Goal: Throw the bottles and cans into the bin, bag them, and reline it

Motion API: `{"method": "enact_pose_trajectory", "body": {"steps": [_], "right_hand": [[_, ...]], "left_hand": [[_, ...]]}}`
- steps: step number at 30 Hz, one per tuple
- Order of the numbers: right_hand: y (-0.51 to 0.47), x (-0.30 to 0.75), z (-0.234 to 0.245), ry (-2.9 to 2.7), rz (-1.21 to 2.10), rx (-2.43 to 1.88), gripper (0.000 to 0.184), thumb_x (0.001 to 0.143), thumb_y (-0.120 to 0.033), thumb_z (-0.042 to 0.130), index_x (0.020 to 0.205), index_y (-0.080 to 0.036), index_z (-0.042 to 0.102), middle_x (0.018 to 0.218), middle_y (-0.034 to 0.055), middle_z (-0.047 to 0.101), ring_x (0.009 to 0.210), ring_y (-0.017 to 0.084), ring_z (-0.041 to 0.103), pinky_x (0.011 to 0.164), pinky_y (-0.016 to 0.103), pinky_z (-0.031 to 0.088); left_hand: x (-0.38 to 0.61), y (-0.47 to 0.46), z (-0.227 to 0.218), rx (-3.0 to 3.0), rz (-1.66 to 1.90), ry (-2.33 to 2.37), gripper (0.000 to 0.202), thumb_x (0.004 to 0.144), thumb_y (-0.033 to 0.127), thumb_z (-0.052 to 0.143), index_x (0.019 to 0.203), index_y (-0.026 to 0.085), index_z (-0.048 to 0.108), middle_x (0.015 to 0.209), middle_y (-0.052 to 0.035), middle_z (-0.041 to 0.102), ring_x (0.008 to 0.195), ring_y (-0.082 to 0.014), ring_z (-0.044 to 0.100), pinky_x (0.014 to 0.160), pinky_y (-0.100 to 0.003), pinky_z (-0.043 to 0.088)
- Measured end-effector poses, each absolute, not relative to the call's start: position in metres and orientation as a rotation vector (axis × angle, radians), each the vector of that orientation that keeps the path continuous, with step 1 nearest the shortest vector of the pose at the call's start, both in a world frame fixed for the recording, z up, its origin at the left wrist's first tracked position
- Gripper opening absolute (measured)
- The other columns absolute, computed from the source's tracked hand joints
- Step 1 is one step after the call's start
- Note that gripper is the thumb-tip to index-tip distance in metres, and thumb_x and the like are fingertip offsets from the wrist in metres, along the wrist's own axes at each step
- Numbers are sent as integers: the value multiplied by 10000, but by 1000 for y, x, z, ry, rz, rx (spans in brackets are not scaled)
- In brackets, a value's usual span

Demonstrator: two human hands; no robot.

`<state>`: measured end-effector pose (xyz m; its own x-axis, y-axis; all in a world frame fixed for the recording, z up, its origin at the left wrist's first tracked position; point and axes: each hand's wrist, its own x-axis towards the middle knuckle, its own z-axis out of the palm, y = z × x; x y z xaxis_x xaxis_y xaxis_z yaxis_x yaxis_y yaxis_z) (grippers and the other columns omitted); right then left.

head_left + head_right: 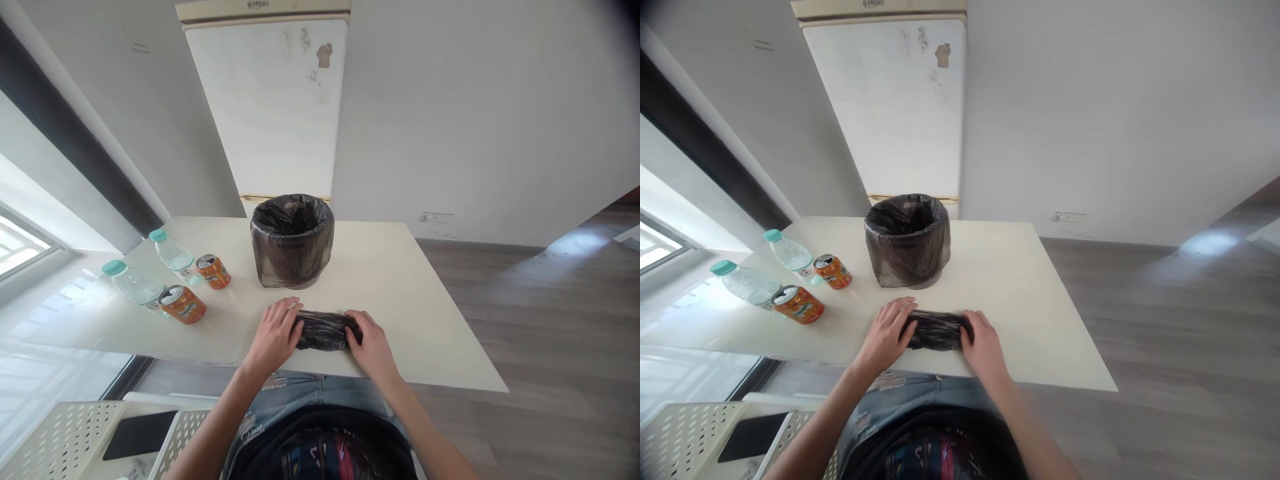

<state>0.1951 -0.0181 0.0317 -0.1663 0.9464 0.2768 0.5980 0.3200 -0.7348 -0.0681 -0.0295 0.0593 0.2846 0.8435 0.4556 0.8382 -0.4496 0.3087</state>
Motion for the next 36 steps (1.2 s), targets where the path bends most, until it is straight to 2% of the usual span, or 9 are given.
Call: {"method": "enact_pose_trajectory", "body": {"steps": [2,5,9,12,14,17,22,31,36], "right_hand": [[-19,194,31,-1882,574,-1353,309,985,-203,480,1253,-239,631,1166,101,668,1012,262,692,924,437,595],[-23,191,36,-1922,415,-1356,368,957,-208,535,1317,-226,615,1213,138,608,1081,296,655,936,458,594],[-28,186,50,-2168,155,-1264,432,981,-242,554,1409,-198,595,1354,192,569,1247,366,559,1057,549,492],[-26,179,55,-2446,143,-1092,443,1049,-342,535,1463,-186,556,1494,192,548,1355,367,501,1138,559,401],[-21,176,52,-2545,127,-1031,460,1067,-396,539,1469,-173,539,1492,191,567,1345,351,509,1158,559,369],[-13,175,46,-2636,78,-1023,358,1071,-365,547,1365,-163,585,1339,168,643,1211,325,563,1096,547,401],[-3,186,48,-2694,35,-1025,205,1055,-305,577,1208,-178,627,1215,142,657,1079,302,577,949,477,476],[4,221,43,-2675,153,-878,470,1081,-304,523,1542,-215,502,1493,127,611,1359,301,553,1135,528,480],[3,222,41,-2671,157,-904,460,1087,-304,502,1533,-196,519,1490,144,612,1342,312,564,1131,553,487]], "left_hand": [[-57,-36,62,2641,714,1468,469,1059,355,566,1488,175,512,1491,-161,612,1391,-321,552,1187,-512,421],[-46,-40,56,2691,526,1393,667,1018,478,633,1562,149,432,1516,-170,590,1392,-337,541,1193,-519,418],[-45,-35,47,2749,408,1452,581,1051,436,586,1533,139,454,1450,-163,617,1302,-333,577,1114,-497,455],[-47,-29,48,2801,335,1442,502,1048,467,588,1423,138,532,1338,-145,648,1193,-312,603,1057,-460,470],[-48,-27,50,2837,287,1444,469,1044,506,579,1335,138,573,1254,-133,658,1121,-302,607,1020,-450,475],[-51,-26,51,2878,249,1472,450,1044,537,560,1264,146,592,1181,-122,656,1065,-296,600,962,-441,474],[-69,-31,46,2898,225,1550,310,1062,412,576,1227,151,599,1158,-112,655,1039,-291,592,914,-424,459],[-107,-43,43,2813,325,1670,207,1075,282,532,1225,162,610,1166,-105,677,1031,-283,621,906,-425,481],[-99,-48,43,2740,467,1771,395,1059,425,564,1342,149,562,1285,-152,669,1137,-322,642,984,-471,519]]}}
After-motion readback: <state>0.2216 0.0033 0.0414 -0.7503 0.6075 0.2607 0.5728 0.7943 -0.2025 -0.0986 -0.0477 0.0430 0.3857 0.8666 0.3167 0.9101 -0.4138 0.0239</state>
